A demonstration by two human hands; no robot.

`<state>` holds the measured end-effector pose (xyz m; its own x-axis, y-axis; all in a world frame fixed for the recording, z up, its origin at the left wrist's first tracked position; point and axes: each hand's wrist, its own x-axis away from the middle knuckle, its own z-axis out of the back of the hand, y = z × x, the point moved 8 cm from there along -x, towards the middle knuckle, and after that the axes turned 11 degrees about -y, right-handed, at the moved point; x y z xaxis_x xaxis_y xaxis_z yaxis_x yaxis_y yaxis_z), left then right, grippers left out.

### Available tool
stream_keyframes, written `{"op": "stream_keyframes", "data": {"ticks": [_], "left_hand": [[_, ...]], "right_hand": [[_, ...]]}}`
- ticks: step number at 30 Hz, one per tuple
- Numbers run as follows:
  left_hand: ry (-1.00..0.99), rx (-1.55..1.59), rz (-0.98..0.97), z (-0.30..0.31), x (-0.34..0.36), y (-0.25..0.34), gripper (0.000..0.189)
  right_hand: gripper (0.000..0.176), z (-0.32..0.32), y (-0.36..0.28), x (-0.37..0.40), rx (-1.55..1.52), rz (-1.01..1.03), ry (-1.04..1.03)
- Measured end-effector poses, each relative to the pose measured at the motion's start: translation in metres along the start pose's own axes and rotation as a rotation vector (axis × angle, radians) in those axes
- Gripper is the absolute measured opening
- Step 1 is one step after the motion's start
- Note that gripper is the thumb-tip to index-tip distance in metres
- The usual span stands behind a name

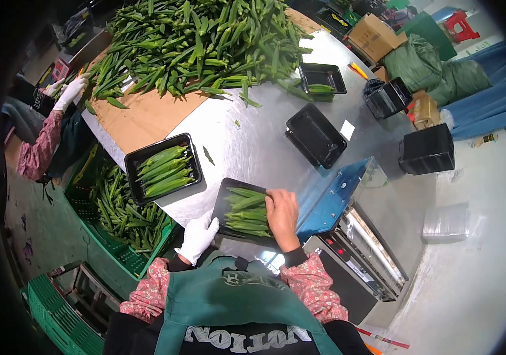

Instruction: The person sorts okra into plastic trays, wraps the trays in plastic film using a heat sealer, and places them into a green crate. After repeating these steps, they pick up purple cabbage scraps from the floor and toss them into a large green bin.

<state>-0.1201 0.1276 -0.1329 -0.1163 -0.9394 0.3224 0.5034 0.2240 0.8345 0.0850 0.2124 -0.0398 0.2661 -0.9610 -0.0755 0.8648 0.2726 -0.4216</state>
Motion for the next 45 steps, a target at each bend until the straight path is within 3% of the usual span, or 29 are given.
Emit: {"op": "stream_keyframes", "data": {"ticks": [5,11,14,17,23,26,29,32,35,36,41,45], "left_hand": [[0.033,-0.115,-0.028,0.004,0.002,0.006,0.045],[0.132,-0.294,-0.034,0.012,0.008,0.020,0.048],[0.134,-0.307,-0.030,0.012,0.007,0.020,0.050],[0.128,-0.301,-0.045,0.008,0.006,0.017,0.049],[0.075,-0.234,-0.021,0.010,0.006,0.017,0.045],[0.159,-0.293,-0.083,0.008,0.006,0.014,0.047],[0.223,-0.363,-0.086,0.022,0.016,0.037,0.051],[0.389,-0.351,-0.177,0.046,0.030,0.066,0.053],[0.428,-0.344,-0.214,0.059,0.034,0.081,0.047],[0.400,-0.233,-0.232,0.059,0.032,0.081,0.044],[0.183,0.365,-0.269,0.048,0.018,0.083,0.032],[-0.037,0.790,-0.076,0.031,0.011,0.083,0.031]], "right_hand": [[0.016,-0.009,-0.007,-0.006,0.083,-0.028,-0.137],[0.014,-0.003,-0.039,0.000,0.129,0.223,-0.103],[0.016,-0.011,-0.031,0.001,0.039,0.220,-0.102],[0.017,-0.018,-0.011,-0.001,0.037,0.033,-0.084],[0.018,-0.021,-0.015,-0.005,0.197,0.015,-0.155],[0.019,-0.019,-0.016,-0.007,0.202,0.035,-0.179],[0.019,-0.014,-0.013,-0.008,0.104,0.073,-0.205],[0.020,-0.004,0.000,-0.010,-0.313,-0.074,-0.290],[0.028,0.008,-0.019,-0.008,-0.932,-0.210,-0.431],[0.029,0.010,-0.026,-0.008,-1.097,-0.233,-0.457],[0.027,0.009,-0.042,0.000,-1.248,-0.271,-0.487],[0.026,0.004,-0.056,0.007,-1.233,-0.280,-0.487]]}}
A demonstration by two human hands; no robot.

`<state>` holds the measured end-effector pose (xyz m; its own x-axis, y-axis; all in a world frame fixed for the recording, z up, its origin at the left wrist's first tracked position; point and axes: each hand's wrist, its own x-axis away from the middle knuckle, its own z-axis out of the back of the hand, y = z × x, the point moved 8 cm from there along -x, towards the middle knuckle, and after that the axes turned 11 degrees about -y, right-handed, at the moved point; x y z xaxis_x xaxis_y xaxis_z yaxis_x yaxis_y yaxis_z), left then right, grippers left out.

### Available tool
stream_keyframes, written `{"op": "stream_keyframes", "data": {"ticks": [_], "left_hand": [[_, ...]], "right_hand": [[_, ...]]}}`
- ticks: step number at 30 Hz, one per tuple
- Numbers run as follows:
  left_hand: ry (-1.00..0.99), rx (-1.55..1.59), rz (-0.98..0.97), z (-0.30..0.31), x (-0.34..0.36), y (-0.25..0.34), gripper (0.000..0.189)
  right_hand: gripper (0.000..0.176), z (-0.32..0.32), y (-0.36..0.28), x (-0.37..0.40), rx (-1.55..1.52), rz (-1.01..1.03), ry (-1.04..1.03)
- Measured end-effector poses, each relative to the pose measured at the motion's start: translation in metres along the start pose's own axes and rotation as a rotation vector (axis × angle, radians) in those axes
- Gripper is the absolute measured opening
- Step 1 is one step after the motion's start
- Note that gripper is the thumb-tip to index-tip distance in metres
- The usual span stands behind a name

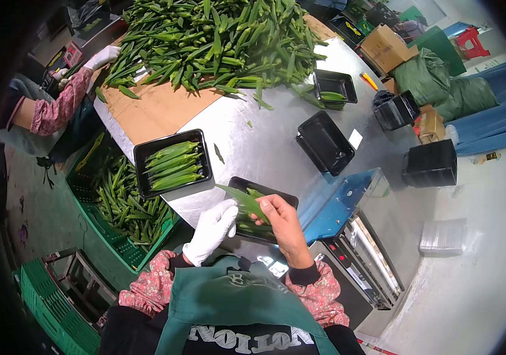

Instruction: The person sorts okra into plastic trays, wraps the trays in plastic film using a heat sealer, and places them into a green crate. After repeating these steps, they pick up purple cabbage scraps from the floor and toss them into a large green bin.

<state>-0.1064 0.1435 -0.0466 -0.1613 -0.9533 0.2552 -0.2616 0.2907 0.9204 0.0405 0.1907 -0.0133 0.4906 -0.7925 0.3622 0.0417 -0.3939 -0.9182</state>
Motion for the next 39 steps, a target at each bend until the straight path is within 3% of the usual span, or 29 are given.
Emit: {"op": "stream_keyframes", "data": {"ticks": [3,12,18,21,30,36,39], "left_hand": [[-0.099,-0.026,0.028,-0.003,-0.002,-0.002,0.035],[-0.088,0.013,-0.053,0.002,-0.003,0.002,0.037],[-0.011,0.049,0.053,0.006,-0.001,0.001,0.033],[0.010,0.068,0.015,0.005,-0.002,-0.002,0.039],[-0.001,0.291,0.100,0.005,-0.004,-0.010,0.051],[-0.017,0.210,0.079,0.003,-0.005,-0.011,0.051],[-0.103,0.107,0.058,0.003,-0.004,-0.014,0.042]], "right_hand": [[0.025,-0.009,0.001,0.001,0.031,0.003,-0.006],[0.020,-0.019,-0.003,-0.001,0.125,0.022,0.024],[0.021,-0.024,-0.016,0.006,0.550,0.128,0.084],[0.021,-0.025,-0.018,0.007,0.573,0.140,0.092],[0.021,-0.015,-0.001,0.005,0.357,0.079,0.065],[0.027,-0.016,0.001,0.002,0.169,0.033,0.001],[0.025,-0.016,0.004,0.002,0.131,0.012,-0.004]]}}
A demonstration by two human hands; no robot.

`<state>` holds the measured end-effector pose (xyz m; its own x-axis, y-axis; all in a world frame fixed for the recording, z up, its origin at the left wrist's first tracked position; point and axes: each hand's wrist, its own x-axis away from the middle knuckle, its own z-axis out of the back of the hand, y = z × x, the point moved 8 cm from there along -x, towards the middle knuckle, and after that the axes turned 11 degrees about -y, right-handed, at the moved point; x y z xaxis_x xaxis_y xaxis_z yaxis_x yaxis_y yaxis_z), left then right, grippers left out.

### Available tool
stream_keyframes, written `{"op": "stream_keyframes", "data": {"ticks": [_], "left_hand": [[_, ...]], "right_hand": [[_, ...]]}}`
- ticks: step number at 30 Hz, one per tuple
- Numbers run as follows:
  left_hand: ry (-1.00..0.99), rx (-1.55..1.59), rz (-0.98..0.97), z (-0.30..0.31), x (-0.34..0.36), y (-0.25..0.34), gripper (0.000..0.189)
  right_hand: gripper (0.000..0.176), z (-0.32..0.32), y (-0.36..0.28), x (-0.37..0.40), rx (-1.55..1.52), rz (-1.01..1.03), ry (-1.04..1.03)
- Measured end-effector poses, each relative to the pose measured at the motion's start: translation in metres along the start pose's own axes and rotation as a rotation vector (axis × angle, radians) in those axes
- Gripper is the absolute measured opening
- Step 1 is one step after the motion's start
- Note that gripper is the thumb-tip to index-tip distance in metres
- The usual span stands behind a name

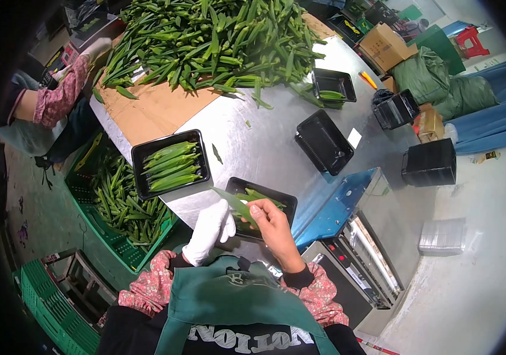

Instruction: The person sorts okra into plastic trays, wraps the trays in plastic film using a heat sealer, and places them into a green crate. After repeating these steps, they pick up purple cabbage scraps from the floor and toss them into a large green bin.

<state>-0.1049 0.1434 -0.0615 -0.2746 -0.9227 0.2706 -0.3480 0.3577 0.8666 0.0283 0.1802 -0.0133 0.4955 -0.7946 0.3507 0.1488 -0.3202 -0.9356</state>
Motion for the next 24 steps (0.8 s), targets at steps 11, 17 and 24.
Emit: {"op": "stream_keyframes", "data": {"ticks": [11,17,24], "left_hand": [[0.060,0.118,-0.017,0.006,0.009,0.013,0.031],[0.108,0.210,0.024,0.019,0.002,0.003,0.049],[0.067,0.201,0.043,0.019,-0.009,0.002,0.048]], "right_hand": [[0.020,-0.026,-0.011,-0.008,0.302,0.073,-0.052],[0.020,-0.027,-0.002,-0.013,0.136,0.051,-0.080],[0.021,-0.020,0.007,-0.020,-0.212,-0.085,-0.037]]}}
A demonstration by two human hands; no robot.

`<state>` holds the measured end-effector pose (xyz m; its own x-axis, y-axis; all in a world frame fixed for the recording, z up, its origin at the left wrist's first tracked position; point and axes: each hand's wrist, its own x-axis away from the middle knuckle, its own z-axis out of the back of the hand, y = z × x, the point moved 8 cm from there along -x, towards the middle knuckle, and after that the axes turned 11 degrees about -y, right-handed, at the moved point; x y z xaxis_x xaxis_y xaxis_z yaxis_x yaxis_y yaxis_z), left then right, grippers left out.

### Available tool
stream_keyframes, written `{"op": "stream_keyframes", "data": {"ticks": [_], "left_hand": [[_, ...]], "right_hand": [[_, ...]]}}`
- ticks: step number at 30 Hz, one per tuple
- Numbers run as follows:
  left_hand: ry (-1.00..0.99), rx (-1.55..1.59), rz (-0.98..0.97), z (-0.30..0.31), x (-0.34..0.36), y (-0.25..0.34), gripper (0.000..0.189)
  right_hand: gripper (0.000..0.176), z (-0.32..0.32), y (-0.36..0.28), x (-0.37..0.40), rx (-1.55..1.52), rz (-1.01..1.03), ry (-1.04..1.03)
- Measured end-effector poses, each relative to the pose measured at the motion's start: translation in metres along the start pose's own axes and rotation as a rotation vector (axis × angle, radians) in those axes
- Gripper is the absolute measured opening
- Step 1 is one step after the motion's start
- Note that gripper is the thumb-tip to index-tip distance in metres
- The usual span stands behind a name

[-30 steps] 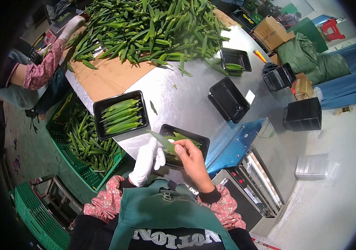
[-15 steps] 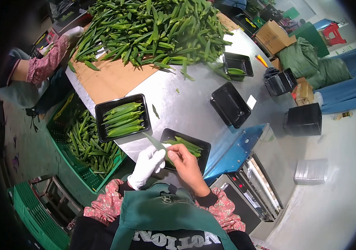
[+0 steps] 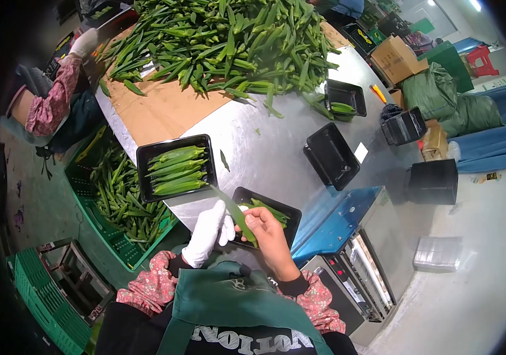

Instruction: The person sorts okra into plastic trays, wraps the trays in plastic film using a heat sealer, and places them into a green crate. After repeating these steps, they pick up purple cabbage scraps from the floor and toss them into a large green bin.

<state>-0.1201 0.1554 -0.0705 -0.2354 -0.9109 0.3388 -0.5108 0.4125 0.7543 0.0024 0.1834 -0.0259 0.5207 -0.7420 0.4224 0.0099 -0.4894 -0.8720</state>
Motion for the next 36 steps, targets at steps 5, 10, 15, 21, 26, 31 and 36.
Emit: {"op": "stream_keyframes", "data": {"ticks": [5,10,15,21,26,31,36], "left_hand": [[-0.023,-0.093,-0.040,-0.009,-0.002,0.013,0.036],[0.198,-0.171,-0.202,0.040,0.036,0.071,0.036],[0.920,0.344,-0.589,0.223,0.138,0.093,0.024],[0.961,0.738,-0.630,0.335,0.164,0.016,0.032],[1.078,0.174,-0.643,0.207,0.100,0.116,0.040],[0.705,0.030,-0.502,0.130,0.021,0.129,0.038],[0.526,0.006,-0.458,0.102,-0.006,0.118,0.035]], "right_hand": [[0.022,0.004,0.002,-0.006,-0.078,-0.017,-0.035],[0.021,-0.003,-0.018,-0.029,0.169,-0.111,-0.189],[0.021,0.052,-0.061,-0.104,0.346,0.048,-0.055],[0.017,0.141,-0.073,-0.220,0.331,0.073,0.295],[0.013,0.166,-0.094,-0.299,0.840,0.210,0.460],[0.038,0.093,-0.134,-0.338,1.655,0.730,0.441],[0.033,0.080,-0.119,-0.338,1.942,0.632,0.347]]}}
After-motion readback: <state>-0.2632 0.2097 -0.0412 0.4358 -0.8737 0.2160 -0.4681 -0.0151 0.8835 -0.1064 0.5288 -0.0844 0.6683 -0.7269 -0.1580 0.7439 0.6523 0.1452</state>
